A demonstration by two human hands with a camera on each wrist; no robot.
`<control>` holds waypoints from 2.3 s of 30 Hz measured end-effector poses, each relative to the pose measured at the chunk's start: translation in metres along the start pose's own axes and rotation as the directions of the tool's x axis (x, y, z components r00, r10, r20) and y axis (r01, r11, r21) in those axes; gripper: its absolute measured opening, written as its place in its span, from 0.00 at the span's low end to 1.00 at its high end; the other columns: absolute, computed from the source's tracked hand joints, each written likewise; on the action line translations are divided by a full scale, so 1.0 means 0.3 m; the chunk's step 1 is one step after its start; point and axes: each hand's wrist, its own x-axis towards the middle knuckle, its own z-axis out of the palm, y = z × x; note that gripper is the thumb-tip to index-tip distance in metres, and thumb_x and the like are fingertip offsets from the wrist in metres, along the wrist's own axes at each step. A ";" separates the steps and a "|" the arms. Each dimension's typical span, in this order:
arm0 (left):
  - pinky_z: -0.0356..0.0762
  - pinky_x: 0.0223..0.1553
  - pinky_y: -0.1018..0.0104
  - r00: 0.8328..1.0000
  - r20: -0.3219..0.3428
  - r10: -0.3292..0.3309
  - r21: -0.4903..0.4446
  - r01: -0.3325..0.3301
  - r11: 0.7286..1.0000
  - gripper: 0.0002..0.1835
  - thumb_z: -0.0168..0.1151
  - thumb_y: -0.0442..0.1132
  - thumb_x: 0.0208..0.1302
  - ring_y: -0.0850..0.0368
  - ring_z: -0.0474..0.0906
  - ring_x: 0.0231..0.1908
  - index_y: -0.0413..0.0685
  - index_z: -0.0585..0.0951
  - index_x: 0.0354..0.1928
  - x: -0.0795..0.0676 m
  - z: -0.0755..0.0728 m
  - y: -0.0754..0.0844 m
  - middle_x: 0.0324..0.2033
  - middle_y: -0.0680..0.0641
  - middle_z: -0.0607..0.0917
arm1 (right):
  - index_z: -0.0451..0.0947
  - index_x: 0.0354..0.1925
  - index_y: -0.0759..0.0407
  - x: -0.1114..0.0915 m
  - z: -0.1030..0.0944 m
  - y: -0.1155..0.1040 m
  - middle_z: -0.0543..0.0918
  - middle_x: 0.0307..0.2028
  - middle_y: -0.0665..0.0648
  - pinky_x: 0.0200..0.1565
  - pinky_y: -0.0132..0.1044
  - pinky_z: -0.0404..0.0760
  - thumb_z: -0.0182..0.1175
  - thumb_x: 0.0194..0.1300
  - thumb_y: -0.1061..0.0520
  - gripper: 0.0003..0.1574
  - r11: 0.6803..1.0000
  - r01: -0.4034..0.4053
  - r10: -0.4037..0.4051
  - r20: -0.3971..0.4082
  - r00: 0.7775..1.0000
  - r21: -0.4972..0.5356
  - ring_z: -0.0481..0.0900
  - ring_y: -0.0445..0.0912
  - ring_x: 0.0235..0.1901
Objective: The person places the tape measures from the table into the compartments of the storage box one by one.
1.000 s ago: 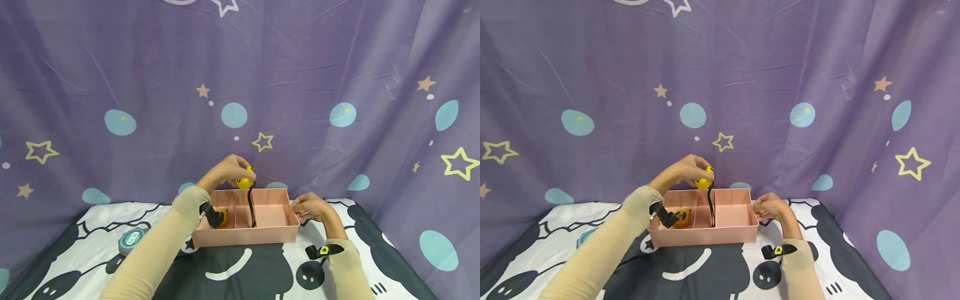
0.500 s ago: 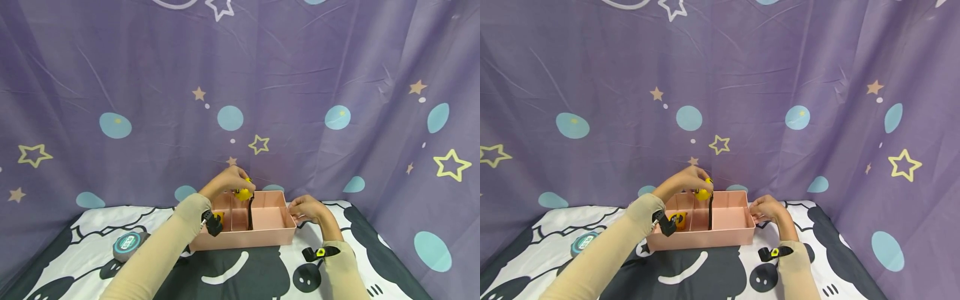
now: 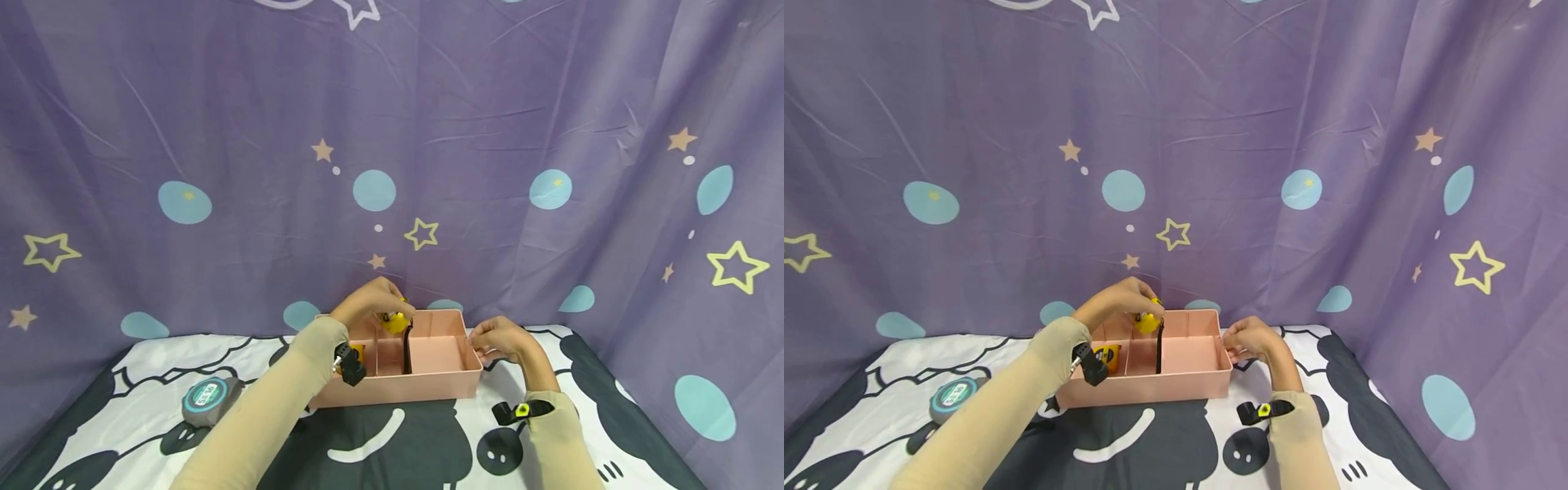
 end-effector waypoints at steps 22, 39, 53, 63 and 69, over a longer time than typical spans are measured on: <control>0.87 0.43 0.51 0.996 -0.026 -0.082 -0.068 0.080 0.994 0.15 0.75 0.43 0.49 0.53 0.77 0.28 0.44 0.78 0.18 0.019 0.036 -0.052 0.25 0.47 0.82 | 0.79 0.40 0.74 0.002 0.001 -0.007 0.81 0.25 0.51 0.31 0.32 0.84 0.57 0.67 0.68 0.07 1.000 -0.003 0.003 0.018 1.000 0.001 0.80 0.40 0.25; 0.66 0.19 0.70 0.983 -0.160 -0.092 0.224 0.127 0.966 0.16 0.74 0.40 0.43 0.59 0.69 0.19 0.50 0.74 0.12 0.045 0.074 -0.023 0.15 0.52 0.74 | 0.78 0.42 0.75 -0.005 0.000 -0.009 0.81 0.26 0.51 0.31 0.32 0.85 0.58 0.67 0.67 0.09 1.000 -0.023 0.023 0.015 1.000 0.003 0.80 0.40 0.25; 0.72 0.19 0.66 0.984 -0.128 -0.120 0.440 0.165 0.883 0.12 0.75 0.41 0.43 0.54 0.76 0.22 0.47 0.78 0.19 0.046 0.094 -0.006 0.20 0.50 0.77 | 0.79 0.41 0.74 -0.002 0.001 -0.007 0.82 0.25 0.51 0.31 0.32 0.85 0.56 0.66 0.68 0.08 1.000 -0.020 0.020 0.014 1.000 0.008 0.81 0.40 0.25; 0.73 0.19 0.66 0.983 -0.149 -0.111 0.447 0.167 0.879 0.14 0.75 0.42 0.43 0.54 0.75 0.22 0.44 0.78 0.25 0.046 0.102 -0.008 0.22 0.48 0.77 | 0.79 0.44 0.76 0.006 0.001 -0.009 0.82 0.26 0.52 0.32 0.32 0.85 0.58 0.66 0.67 0.11 1.000 -0.019 0.019 0.008 1.000 -0.012 0.81 0.39 0.25; 0.71 0.24 0.67 0.982 -0.161 -0.103 0.518 0.173 0.838 0.16 0.76 0.44 0.44 0.55 0.74 0.24 0.44 0.79 0.28 0.048 0.121 -0.003 0.23 0.49 0.77 | 0.78 0.43 0.76 0.002 0.007 -0.014 0.82 0.26 0.52 0.32 0.33 0.85 0.57 0.66 0.67 0.11 1.000 -0.028 0.028 0.009 1.000 -0.011 0.81 0.40 0.25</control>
